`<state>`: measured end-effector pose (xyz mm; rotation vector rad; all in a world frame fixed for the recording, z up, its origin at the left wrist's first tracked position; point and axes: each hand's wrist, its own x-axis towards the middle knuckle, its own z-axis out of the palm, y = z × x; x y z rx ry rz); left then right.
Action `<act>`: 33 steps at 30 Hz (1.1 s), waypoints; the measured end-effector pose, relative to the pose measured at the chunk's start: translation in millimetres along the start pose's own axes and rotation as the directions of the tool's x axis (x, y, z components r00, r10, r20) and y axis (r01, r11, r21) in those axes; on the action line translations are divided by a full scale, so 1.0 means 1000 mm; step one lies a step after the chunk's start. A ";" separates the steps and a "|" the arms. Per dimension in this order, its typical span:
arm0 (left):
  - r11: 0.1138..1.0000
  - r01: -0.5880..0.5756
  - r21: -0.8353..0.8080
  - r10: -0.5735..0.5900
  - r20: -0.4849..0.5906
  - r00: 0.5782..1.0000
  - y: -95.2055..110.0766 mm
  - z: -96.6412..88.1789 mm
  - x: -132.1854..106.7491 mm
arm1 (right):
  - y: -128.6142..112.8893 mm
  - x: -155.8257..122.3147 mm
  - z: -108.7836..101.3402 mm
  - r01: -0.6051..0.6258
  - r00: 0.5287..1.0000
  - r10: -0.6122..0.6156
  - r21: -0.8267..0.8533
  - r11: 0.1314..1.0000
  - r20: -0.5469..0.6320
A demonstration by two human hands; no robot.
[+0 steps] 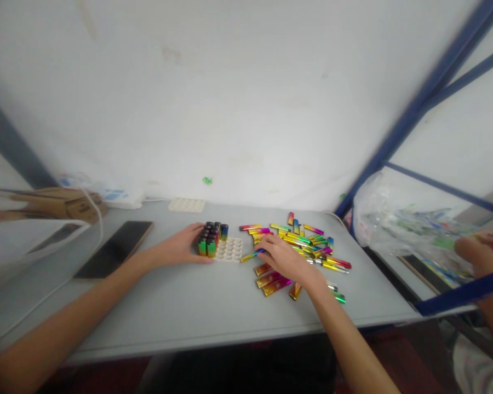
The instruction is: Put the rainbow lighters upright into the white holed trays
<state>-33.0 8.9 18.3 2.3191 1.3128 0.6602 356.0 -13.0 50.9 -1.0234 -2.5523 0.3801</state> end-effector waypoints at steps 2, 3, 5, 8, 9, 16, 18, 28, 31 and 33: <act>1.000 0.001 0.003 -0.001 0.002 1.000 -0.001 0.000 0.000 | -0.002 0.005 -0.005 -0.022 0.998 0.028 0.081 0.996 -0.065; 1.000 0.002 0.003 -0.002 0.002 1.000 -0.001 0.001 0.000 | -0.004 0.007 -0.008 -0.048 0.993 0.061 0.131 0.990 -0.097; 1.000 0.001 0.005 -0.001 0.000 1.000 -0.002 0.001 0.000 | -0.008 0.014 -0.011 -0.094 0.979 0.136 0.258 0.962 -0.150; 1.000 0.017 0.018 -0.017 -0.002 1.000 -0.003 0.001 0.000 | -0.015 0.032 -0.011 -0.096 0.941 0.248 0.517 0.851 -0.232; 1.000 0.021 0.022 -0.021 -0.003 1.000 -0.004 0.002 -0.001 | -0.018 0.041 -0.010 -0.081 0.918 0.294 0.601 0.795 -0.266; 0.999 -0.052 0.015 0.052 -0.006 0.999 -0.009 0.003 -0.001 | -0.042 0.098 0.006 0.123 0.829 0.447 0.890 0.439 -0.335; 0.998 -0.058 0.003 0.058 -0.009 0.998 -0.008 0.003 -0.001 | -0.049 0.104 0.012 0.132 0.861 0.421 0.924 0.358 -0.286; 1.000 -0.007 0.013 0.006 0.011 1.000 -0.001 -0.001 -0.002 | -0.066 0.101 0.038 -0.093 0.881 0.472 0.979 0.183 -0.004; 1.000 -0.026 0.010 0.026 0.010 1.000 -0.004 0.000 -0.002 | -0.062 0.102 0.048 -0.190 0.825 0.563 0.958 0.215 0.037; 0.999 -0.041 0.009 0.040 0.005 0.999 -0.006 0.001 -0.002 | -0.060 0.103 0.053 -0.208 0.778 0.628 0.938 0.279 -0.014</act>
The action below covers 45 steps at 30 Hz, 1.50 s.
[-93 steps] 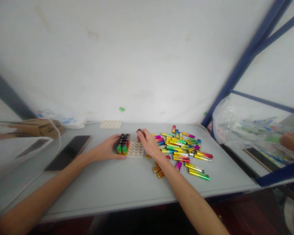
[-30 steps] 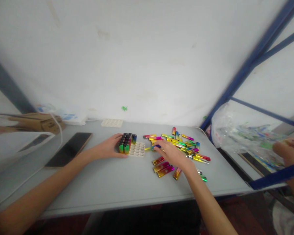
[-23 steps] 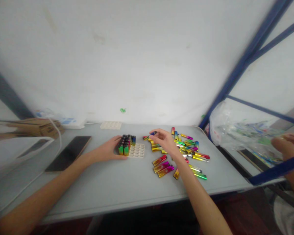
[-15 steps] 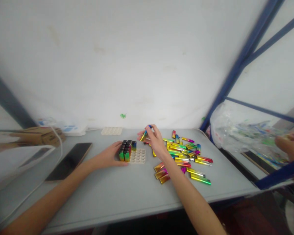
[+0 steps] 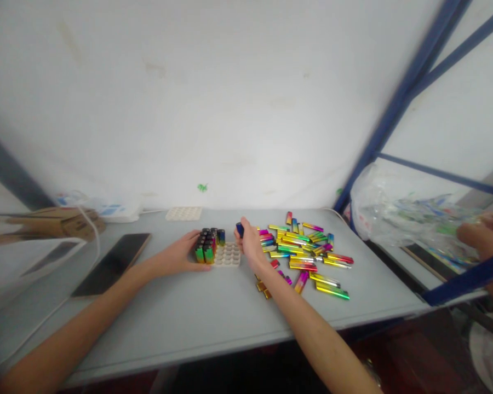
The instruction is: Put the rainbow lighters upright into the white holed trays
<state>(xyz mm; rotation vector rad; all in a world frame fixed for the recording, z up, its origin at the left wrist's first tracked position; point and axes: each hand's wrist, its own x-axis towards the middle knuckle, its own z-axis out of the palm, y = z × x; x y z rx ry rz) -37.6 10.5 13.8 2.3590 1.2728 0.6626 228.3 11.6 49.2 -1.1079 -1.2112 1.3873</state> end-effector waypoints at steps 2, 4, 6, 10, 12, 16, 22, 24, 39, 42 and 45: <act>1.000 -0.004 0.001 0.004 -0.003 1.000 -0.002 0.001 0.000 | 0.004 0.001 0.000 0.063 0.996 -0.068 -0.078 0.995 -0.056; 1.000 0.002 0.000 -0.002 0.001 1.000 -0.003 0.001 0.000 | 0.005 0.000 -0.001 0.136 0.988 -0.146 -0.155 0.979 -0.055; 1.000 0.013 -0.005 -0.013 0.006 1.000 -0.001 0.000 0.000 | 0.006 -0.001 -0.002 0.180 0.982 -0.188 -0.192 0.965 -0.022; 1.000 0.024 -0.008 -0.024 0.019 1.000 0.003 -0.002 0.000 | 0.009 -0.002 -0.002 0.155 0.988 -0.152 -0.151 0.976 0.031; 1.000 0.030 -0.007 -0.030 0.014 0.999 0.005 -0.003 0.000 | 0.011 -0.002 -0.002 0.161 0.986 -0.154 -0.123 0.979 0.065; 0.999 0.041 -0.012 -0.040 0.026 0.999 0.005 -0.003 0.000 | 0.012 -0.002 -0.003 0.276 0.958 -0.263 -0.122 0.953 0.114; 0.999 0.017 -0.036 -0.016 0.028 0.999 0.005 -0.003 0.001 | 0.010 -0.001 -0.013 0.551 0.822 -0.555 -0.431 0.715 0.130; 0.999 0.010 -0.035 -0.009 0.026 1.000 0.006 -0.003 0.001 | 0.010 -0.001 -0.016 0.576 0.800 -0.570 -0.501 0.646 0.184; 1.000 -0.003 -0.024 0.003 0.004 1.000 0.004 -0.001 0.000 | 0.009 -0.005 -0.015 0.458 0.853 -0.351 -0.877 0.147 0.387; 1.000 0.004 -0.007 -0.004 0.012 1.000 0.004 -0.002 0.000 | 0.005 -0.007 -0.016 0.474 0.855 -0.309 -0.869 0.145 0.415; 1.000 -0.006 -0.004 0.006 0.013 1.000 0.001 -0.001 0.000 | 0.000 0.002 -0.034 0.462 0.856 -0.356 -0.865 0.197 0.375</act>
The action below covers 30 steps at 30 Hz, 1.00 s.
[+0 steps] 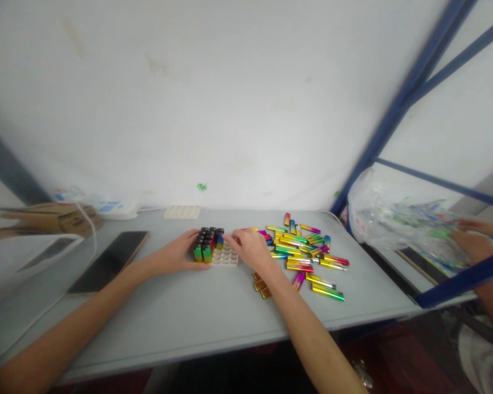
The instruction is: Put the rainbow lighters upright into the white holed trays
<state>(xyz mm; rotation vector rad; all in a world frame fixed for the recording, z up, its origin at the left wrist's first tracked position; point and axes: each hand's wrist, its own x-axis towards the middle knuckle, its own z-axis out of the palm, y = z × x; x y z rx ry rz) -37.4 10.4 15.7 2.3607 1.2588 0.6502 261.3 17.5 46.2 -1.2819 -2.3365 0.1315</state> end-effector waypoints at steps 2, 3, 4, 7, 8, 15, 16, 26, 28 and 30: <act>1.000 0.007 0.000 -0.007 -0.007 1.000 -0.002 0.001 0.000 | 0.026 0.004 -0.011 -0.067 0.995 0.069 0.026 0.997 -0.071; 1.000 0.016 0.000 -0.016 -0.009 1.000 -0.003 0.001 0.000 | 0.041 0.006 -0.018 -0.099 0.990 0.101 0.031 0.995 -0.101; 1.000 0.024 -0.001 -0.024 -0.008 1.000 -0.003 0.001 0.000 | 0.058 0.008 -0.024 -0.120 0.985 0.123 0.031 0.992 -0.123; 1.000 0.026 -0.016 -0.026 -0.008 1.000 -0.004 0.003 0.000 | 0.100 0.007 -0.037 -0.097 0.989 0.096 -0.003 0.995 -0.111; 1.000 0.021 -0.021 -0.021 -0.012 1.000 -0.005 0.003 0.000 | 0.110 0.005 -0.037 -0.079 0.992 0.077 -0.016 0.997 -0.099; 0.999 0.046 0.004 -0.046 -0.034 0.998 -0.010 0.007 0.000 | 0.136 -0.013 -0.016 -0.159 0.986 0.166 -0.175 0.972 0.026; 0.999 0.043 0.006 -0.043 -0.033 0.999 -0.010 0.007 0.000 | 0.138 -0.013 -0.015 -0.166 0.984 0.173 -0.170 0.971 0.028; 1.000 0.022 -0.009 -0.022 -0.018 1.000 -0.010 0.005 0.000 | 0.131 -0.014 -0.027 -0.162 0.952 0.185 0.114 0.980 -0.245; 0.999 0.041 -0.001 -0.041 -0.009 0.999 -0.011 0.005 0.001 | 0.122 -0.014 -0.030 -0.192 0.933 0.241 0.197 0.961 -0.266; 0.998 0.055 0.006 -0.055 -0.008 0.998 -0.011 0.005 0.001 | 0.111 -0.013 -0.029 -0.203 0.926 0.271 0.257 0.945 -0.265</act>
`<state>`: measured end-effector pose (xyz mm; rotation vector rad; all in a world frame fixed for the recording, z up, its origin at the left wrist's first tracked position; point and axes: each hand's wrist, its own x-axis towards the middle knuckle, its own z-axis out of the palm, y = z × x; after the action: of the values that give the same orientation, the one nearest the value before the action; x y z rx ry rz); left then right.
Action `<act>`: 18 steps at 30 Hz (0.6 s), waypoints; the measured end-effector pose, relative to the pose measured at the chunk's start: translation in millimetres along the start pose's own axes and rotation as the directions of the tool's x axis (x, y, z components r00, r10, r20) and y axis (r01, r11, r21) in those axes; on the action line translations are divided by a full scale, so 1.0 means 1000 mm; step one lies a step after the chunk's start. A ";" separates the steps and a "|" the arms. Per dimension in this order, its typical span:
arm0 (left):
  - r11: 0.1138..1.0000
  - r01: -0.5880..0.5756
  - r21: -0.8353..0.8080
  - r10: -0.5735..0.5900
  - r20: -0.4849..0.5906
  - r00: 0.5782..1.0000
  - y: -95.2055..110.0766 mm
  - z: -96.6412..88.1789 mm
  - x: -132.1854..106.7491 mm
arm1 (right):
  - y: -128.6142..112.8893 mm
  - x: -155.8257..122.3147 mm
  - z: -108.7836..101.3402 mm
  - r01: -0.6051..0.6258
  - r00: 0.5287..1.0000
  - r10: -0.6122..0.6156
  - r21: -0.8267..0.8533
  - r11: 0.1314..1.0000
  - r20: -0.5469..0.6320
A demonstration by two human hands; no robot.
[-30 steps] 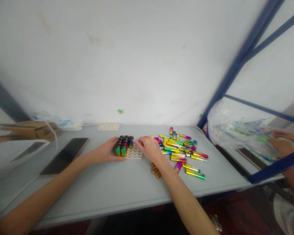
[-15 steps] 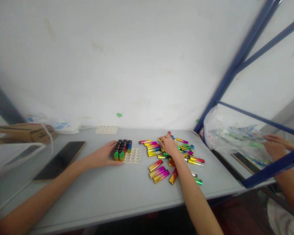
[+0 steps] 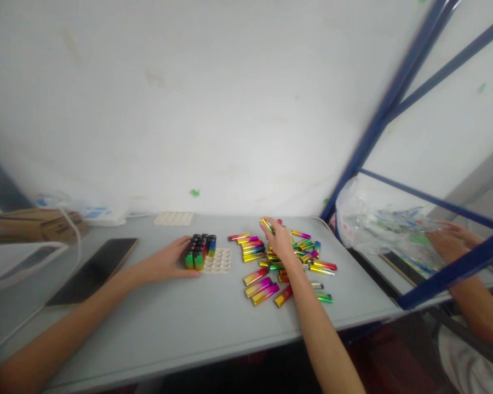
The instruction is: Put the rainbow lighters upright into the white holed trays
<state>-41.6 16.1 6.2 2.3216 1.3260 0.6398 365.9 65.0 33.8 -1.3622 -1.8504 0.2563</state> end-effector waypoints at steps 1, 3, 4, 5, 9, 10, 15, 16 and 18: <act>1.000 0.001 0.001 -0.001 -0.003 1.000 0.000 0.000 0.000 | -0.006 -0.002 0.003 -0.003 1.000 0.004 0.029 1.000 -0.003; 1.000 -0.007 -0.001 0.007 -0.012 1.000 0.002 -0.001 -0.001 | -0.017 -0.005 0.009 -0.004 1.000 0.004 0.105 0.995 0.008; 1.000 -0.011 -0.002 0.011 -0.014 1.000 0.002 -0.001 -0.001 | -0.022 -0.007 0.012 -0.008 1.000 0.004 0.151 0.988 0.025; 1.000 -0.011 -0.004 0.011 -0.015 1.000 0.003 -0.001 -0.001 | -0.027 -0.008 0.015 -0.011 0.999 0.002 0.199 0.980 0.044; 1.000 0.019 -0.006 -0.019 -0.016 1.000 0.003 -0.001 -0.001 | -0.042 -0.012 0.025 -0.040 0.999 0.024 0.368 0.929 0.048; 1.000 0.023 -0.004 -0.023 -0.013 1.000 0.003 -0.001 -0.001 | -0.044 -0.012 0.026 -0.060 0.998 0.043 0.394 0.917 0.053; 1.000 -0.008 -0.002 0.008 -0.016 1.000 0.003 0.000 -0.002 | -0.056 -0.014 0.030 -0.119 0.988 0.058 0.466 0.877 0.143; 1.000 -0.019 -0.005 0.019 -0.024 1.000 0.003 0.000 -0.002 | -0.060 -0.016 0.030 -0.121 0.986 0.048 0.485 0.866 0.160; 1.000 -0.028 -0.012 0.027 -0.034 0.999 0.002 0.000 -0.002 | -0.067 -0.019 0.030 -0.163 0.973 0.040 0.550 0.819 0.228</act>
<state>-41.0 13.4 7.6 2.3329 1.3033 0.6962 299.2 30.7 44.5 -1.0354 -1.6671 0.9608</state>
